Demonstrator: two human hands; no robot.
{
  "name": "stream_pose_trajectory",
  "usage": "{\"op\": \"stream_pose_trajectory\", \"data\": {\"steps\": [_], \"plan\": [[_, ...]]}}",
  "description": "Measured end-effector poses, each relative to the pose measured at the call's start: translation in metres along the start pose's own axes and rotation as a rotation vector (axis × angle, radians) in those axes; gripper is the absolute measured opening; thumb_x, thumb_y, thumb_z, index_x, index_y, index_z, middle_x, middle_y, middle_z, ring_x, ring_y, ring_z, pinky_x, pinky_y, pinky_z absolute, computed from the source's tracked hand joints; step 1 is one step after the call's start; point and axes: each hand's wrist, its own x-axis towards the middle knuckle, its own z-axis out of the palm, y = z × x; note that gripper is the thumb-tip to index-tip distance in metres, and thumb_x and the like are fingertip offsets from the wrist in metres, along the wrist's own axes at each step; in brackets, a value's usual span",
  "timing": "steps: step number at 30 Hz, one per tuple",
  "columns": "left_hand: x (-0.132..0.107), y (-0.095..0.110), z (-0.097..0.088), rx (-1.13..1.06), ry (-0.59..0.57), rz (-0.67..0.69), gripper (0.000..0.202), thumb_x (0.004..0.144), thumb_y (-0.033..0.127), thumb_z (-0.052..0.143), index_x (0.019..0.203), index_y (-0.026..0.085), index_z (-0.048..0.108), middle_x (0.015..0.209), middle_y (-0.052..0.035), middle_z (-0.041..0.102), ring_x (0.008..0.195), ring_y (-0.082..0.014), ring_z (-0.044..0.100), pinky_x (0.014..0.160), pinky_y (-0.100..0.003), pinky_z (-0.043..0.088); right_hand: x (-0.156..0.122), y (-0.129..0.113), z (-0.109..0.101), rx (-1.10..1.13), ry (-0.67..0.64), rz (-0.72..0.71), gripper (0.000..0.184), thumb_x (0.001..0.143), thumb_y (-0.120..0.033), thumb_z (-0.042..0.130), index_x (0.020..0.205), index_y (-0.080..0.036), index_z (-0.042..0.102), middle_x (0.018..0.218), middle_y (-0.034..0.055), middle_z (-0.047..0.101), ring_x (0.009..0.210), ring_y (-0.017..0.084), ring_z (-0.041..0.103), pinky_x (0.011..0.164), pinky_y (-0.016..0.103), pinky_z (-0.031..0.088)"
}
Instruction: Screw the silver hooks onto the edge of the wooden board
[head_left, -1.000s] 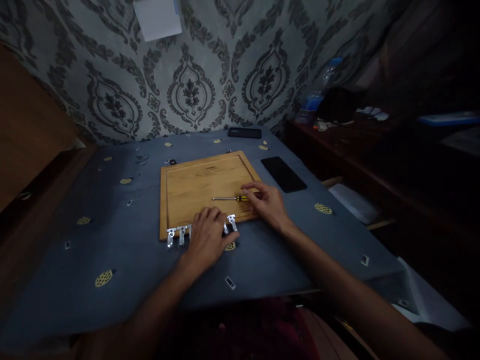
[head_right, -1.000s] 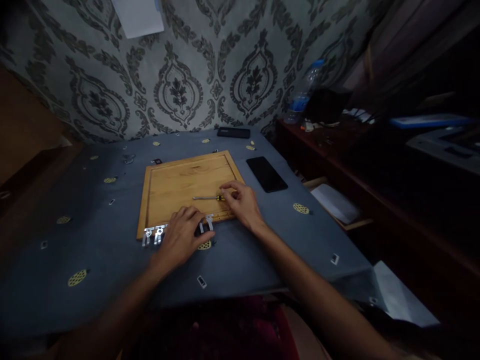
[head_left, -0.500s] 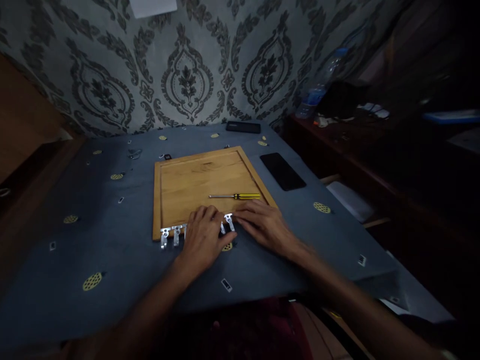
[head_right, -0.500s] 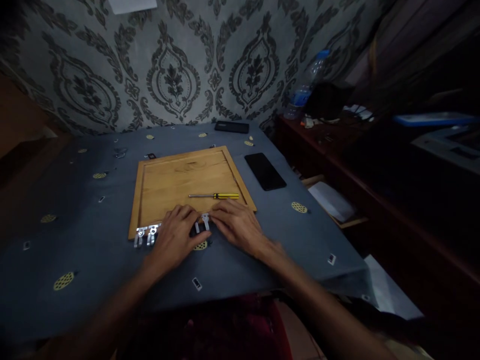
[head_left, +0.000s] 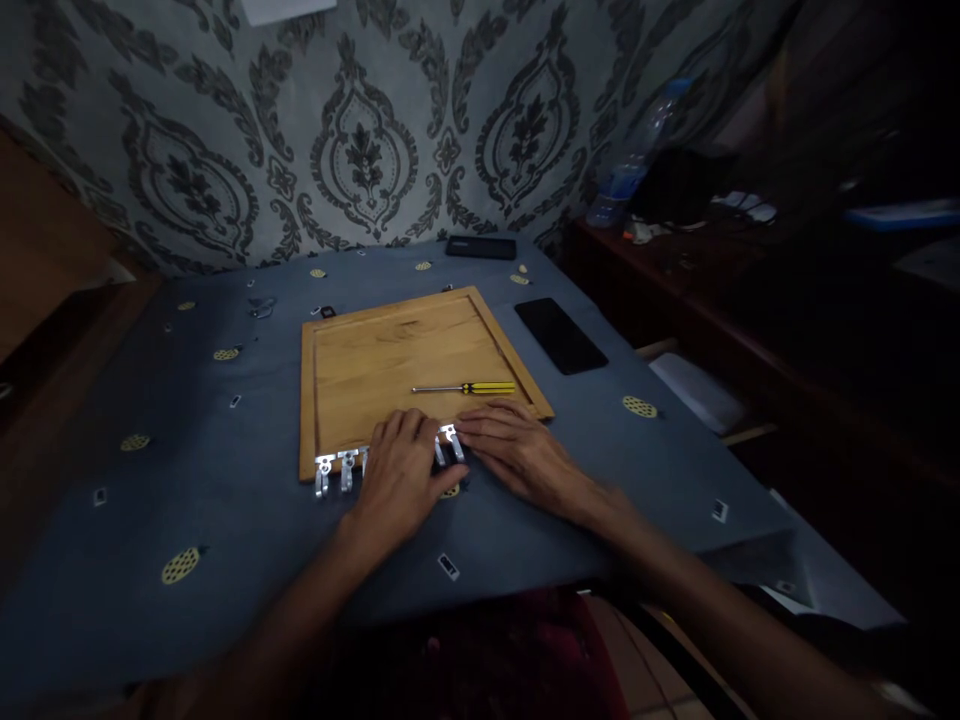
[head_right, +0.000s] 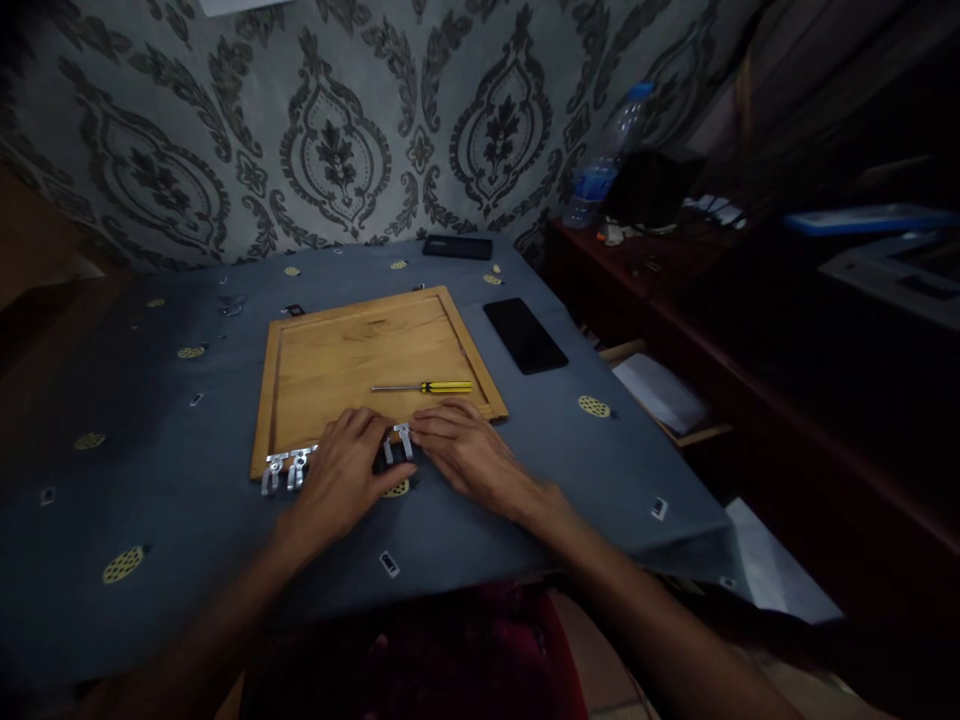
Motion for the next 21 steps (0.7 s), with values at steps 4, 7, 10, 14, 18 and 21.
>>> {"op": "stream_pose_trajectory", "data": {"steps": [4, 7, 10, 14, 18, 21], "plan": [[-0.0029, -0.0025, 0.0000, -0.100, 0.033, -0.034, 0.063, 0.084, 0.040, 0.079, 0.132, 0.014, 0.049, 0.119, -0.0115, 0.063, 0.112, -0.0310, 0.058, 0.095, -0.045, 0.047, 0.0013, -0.0007, -0.0011, 0.008, -0.008, 0.006, 0.026, 0.098, -0.015, 0.054, 0.117, -0.020, 0.071, 0.118, 0.0080, 0.077, 0.116, 0.021, 0.070, 0.105, 0.049, 0.052], [-0.0029, -0.0023, -0.0024, -0.120, 0.026, -0.043, 0.060, 0.084, 0.039, 0.080, 0.130, 0.016, 0.049, 0.118, -0.0106, 0.064, 0.112, -0.0308, 0.059, 0.094, -0.044, 0.048, 0.0010, 0.0001, -0.0003, 0.012, -0.004, 0.002, 0.025, 0.098, -0.016, 0.055, 0.117, -0.021, 0.072, 0.117, 0.0080, 0.077, 0.115, 0.022, 0.070, 0.105, 0.049, 0.052], [-0.0018, -0.0002, -0.0049, -0.080, -0.002, -0.026, 0.047, 0.085, 0.040, 0.078, 0.120, 0.018, 0.055, 0.114, -0.0088, 0.064, 0.108, -0.0306, 0.059, 0.091, -0.045, 0.048, 0.0008, 0.0010, 0.0000, 0.025, -0.004, 0.009, 0.026, 0.098, -0.017, 0.055, 0.117, -0.022, 0.072, 0.118, 0.0083, 0.077, 0.115, 0.022, 0.070, 0.105, 0.050, 0.052], [-0.0002, 0.0017, -0.0053, -0.043, -0.024, -0.014, 0.040, 0.087, 0.042, 0.076, 0.115, 0.019, 0.059, 0.112, -0.0077, 0.064, 0.107, -0.0302, 0.057, 0.090, -0.045, 0.047, 0.0006, 0.0015, 0.0000, 0.049, -0.007, 0.016, 0.027, 0.098, -0.016, 0.055, 0.118, -0.023, 0.072, 0.118, 0.0082, 0.077, 0.115, 0.022, 0.070, 0.105, 0.050, 0.051], [0.0008, 0.0015, -0.0035, -0.018, -0.019, -0.003, 0.041, 0.087, 0.045, 0.074, 0.116, 0.019, 0.062, 0.112, -0.0072, 0.064, 0.106, -0.0302, 0.056, 0.090, -0.045, 0.045, 0.0008, 0.0017, 0.0008, 0.052, 0.002, 0.008, 0.028, 0.098, -0.016, 0.055, 0.118, -0.024, 0.072, 0.117, 0.0081, 0.077, 0.115, 0.022, 0.070, 0.105, 0.050, 0.052], [0.0015, 0.0014, -0.0025, 0.000, -0.021, -0.006, 0.041, 0.087, 0.048, 0.074, 0.114, 0.019, 0.064, 0.111, -0.0070, 0.064, 0.105, -0.0302, 0.056, 0.089, -0.044, 0.045, 0.0016, 0.0019, 0.0014, 0.054, 0.014, 0.002, 0.027, 0.098, -0.015, 0.055, 0.118, -0.022, 0.072, 0.116, 0.0085, 0.077, 0.114, 0.022, 0.071, 0.104, 0.049, 0.053]]}}
